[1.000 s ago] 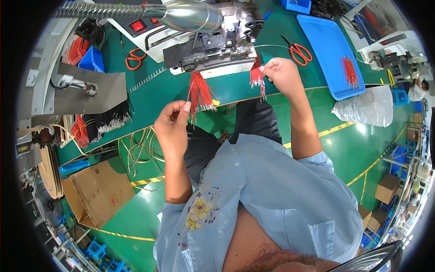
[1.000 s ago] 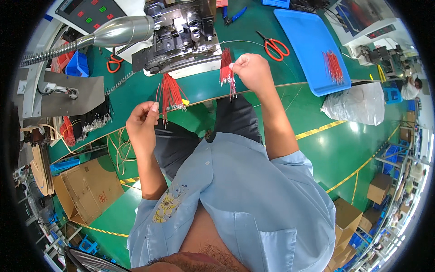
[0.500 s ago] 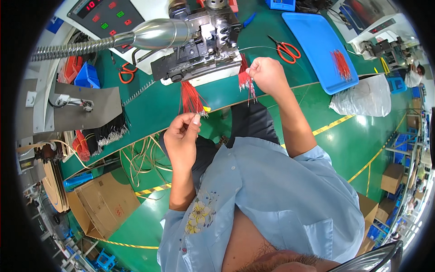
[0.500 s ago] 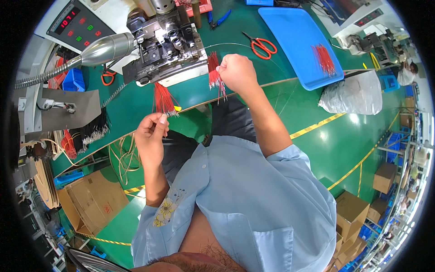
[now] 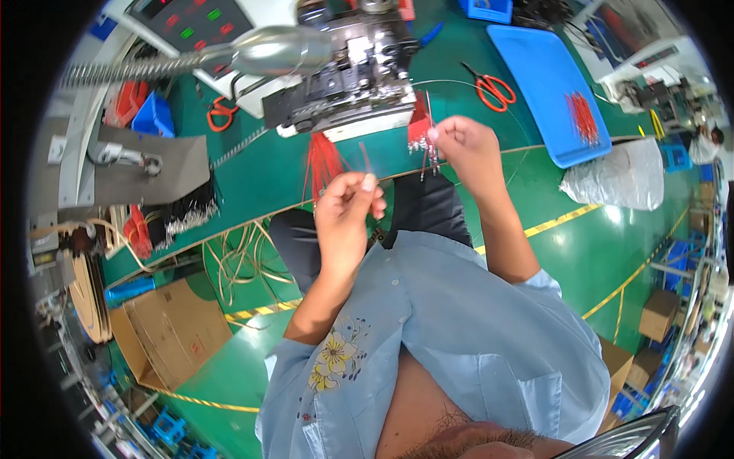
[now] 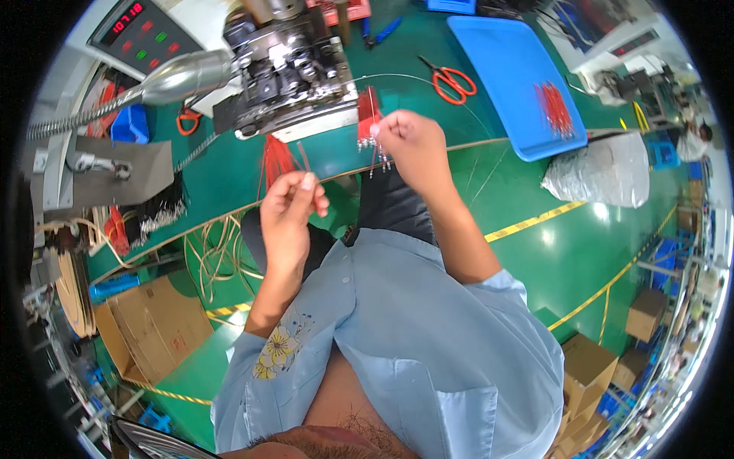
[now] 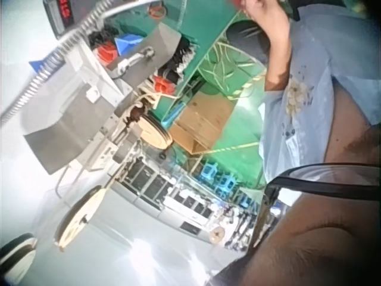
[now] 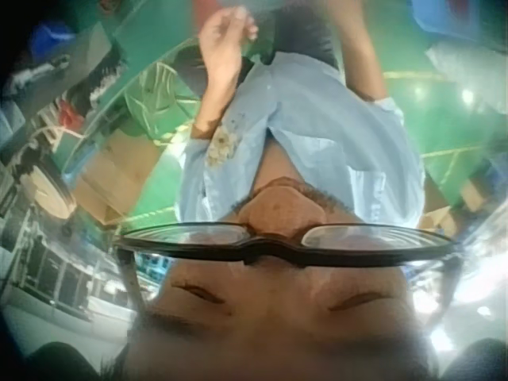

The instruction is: Using a machine to process and crimp electrical wires at an industrial workbench.

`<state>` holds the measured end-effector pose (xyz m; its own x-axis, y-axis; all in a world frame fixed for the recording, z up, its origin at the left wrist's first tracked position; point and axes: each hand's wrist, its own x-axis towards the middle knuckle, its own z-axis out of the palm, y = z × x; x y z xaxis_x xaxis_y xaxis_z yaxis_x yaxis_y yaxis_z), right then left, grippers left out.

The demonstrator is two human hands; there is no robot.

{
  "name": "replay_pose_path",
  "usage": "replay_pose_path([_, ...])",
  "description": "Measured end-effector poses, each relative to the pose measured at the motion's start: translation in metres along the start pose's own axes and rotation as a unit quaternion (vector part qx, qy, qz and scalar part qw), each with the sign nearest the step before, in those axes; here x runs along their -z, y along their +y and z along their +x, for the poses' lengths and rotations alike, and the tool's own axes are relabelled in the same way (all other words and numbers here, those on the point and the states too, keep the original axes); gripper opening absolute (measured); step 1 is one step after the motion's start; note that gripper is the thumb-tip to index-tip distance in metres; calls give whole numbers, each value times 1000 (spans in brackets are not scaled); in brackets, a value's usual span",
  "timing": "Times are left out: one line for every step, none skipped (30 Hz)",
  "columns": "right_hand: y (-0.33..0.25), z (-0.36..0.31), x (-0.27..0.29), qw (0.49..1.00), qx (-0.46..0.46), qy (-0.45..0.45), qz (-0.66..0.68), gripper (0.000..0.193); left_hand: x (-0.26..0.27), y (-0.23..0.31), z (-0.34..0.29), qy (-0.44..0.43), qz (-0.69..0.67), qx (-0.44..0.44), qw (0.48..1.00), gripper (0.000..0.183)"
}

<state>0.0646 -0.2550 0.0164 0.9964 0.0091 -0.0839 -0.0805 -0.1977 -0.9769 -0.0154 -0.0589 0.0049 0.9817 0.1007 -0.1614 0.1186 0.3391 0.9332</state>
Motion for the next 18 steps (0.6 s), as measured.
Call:
replay_pose_path([-3,-15,-3,998,-11,-25,54,14,-4,-2,3,-7,-12,9,1000,16])
replay_pose_path([-3,-28,-10,997,-5,-41,68,13,-7,-3,6,-5,-35,32,999,16])
replay_pose_path([-3,-41,-16,995,1,-52,82,13,-12,-5,8,-6,-58,41,997,16])
replay_pose_path([-3,-50,-22,994,6,-61,95,13,-15,-7,9,-3,-73,42,996,18])
replay_pose_path([-5,-53,-27,992,4,-67,111,13,-17,-8,10,1,-89,43,995,19])
replay_pose_path([-8,-56,-33,989,2,-73,127,14,-17,-10,10,-3,-103,42,994,19])
replay_pose_path([-10,-58,-36,986,1,-79,144,14,-16,-11,10,-8,-116,40,992,19])
replay_pose_path([-11,-58,-37,988,-7,-81,128,15,-16,-13,9,-13,-129,39,991,19])
replay_pose_path([-9,-57,-38,991,-6,-78,106,15,-17,-12,9,-6,-136,42,990,19])
replay_pose_path([-5,-56,-39,994,-5,-76,84,15,-18,-10,8,1,-144,45,989,19])
replay_pose_path([-4,-56,-40,995,-5,-73,62,15,-19,-8,8,8,-151,48,987,19])
replay_pose_path([-4,-56,-40,995,-4,-74,64,15,-19,-7,8,1,-159,52,986,19])
replay_pose_path([-5,-56,-41,995,-3,-74,66,15,-18,-7,8,-6,-166,57,984,19])
replay_pose_path([-6,-56,-42,995,-2,-75,68,15,-17,-7,7,-13,-173,63,983,19])
replay_pose_path([-6,-56,-42,995,-3,-78,69,15,-16,-6,8,-17,-179,65,982,19])
replay_pose_path([-7,-57,-41,994,-3,-81,70,15,-15,-6,8,-21,-185,68,980,18])
replay_pose_path([-7,-57,-41,994,-4,-84,71,15,-14,-6,8,-26,-191,71,979,18])
replay_pose_path([-6,-57,-41,994,-1,-84,63,14,-14,-7,8,-23,-187,68,980,19])
